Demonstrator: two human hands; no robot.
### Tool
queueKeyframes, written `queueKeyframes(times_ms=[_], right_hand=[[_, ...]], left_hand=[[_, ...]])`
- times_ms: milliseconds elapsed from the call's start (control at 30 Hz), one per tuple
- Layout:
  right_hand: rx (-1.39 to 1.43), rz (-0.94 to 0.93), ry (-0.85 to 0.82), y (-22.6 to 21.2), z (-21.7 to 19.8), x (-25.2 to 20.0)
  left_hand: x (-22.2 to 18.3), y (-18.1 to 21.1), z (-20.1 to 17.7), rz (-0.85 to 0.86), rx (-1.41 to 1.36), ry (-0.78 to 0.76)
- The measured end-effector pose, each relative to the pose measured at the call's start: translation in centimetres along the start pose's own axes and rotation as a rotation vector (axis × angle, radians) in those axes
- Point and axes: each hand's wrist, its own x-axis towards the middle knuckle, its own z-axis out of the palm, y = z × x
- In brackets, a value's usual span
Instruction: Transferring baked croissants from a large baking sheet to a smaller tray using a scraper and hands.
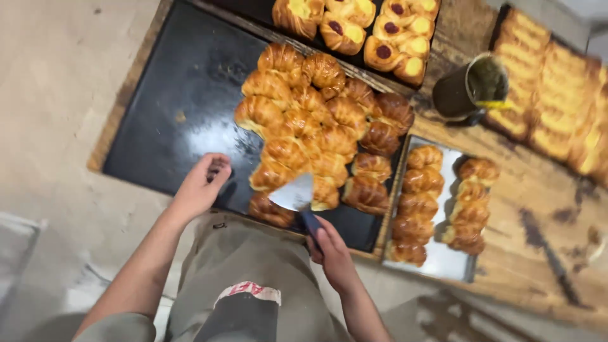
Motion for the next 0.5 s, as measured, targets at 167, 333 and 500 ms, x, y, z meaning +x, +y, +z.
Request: queueKeyframes(times_ms=[167, 333, 500], right_hand=[[0.036, -0.041, -0.220, 2.3, 13.7, 4.5], [0.036, 0.064, -0.038, 1.2, 21.5, 6.5], [0.293, -0.001, 0.277, 3.6, 25.7, 11.9]], left_hand=[[10.0, 2.0, -6.0, -0.006, -0.090, -0.073], [20.3, 2.2, -4.0, -0.092, 0.021, -0.103], [25.8, 2.4, 0.4, -0.151, 0.120, -0.124]])
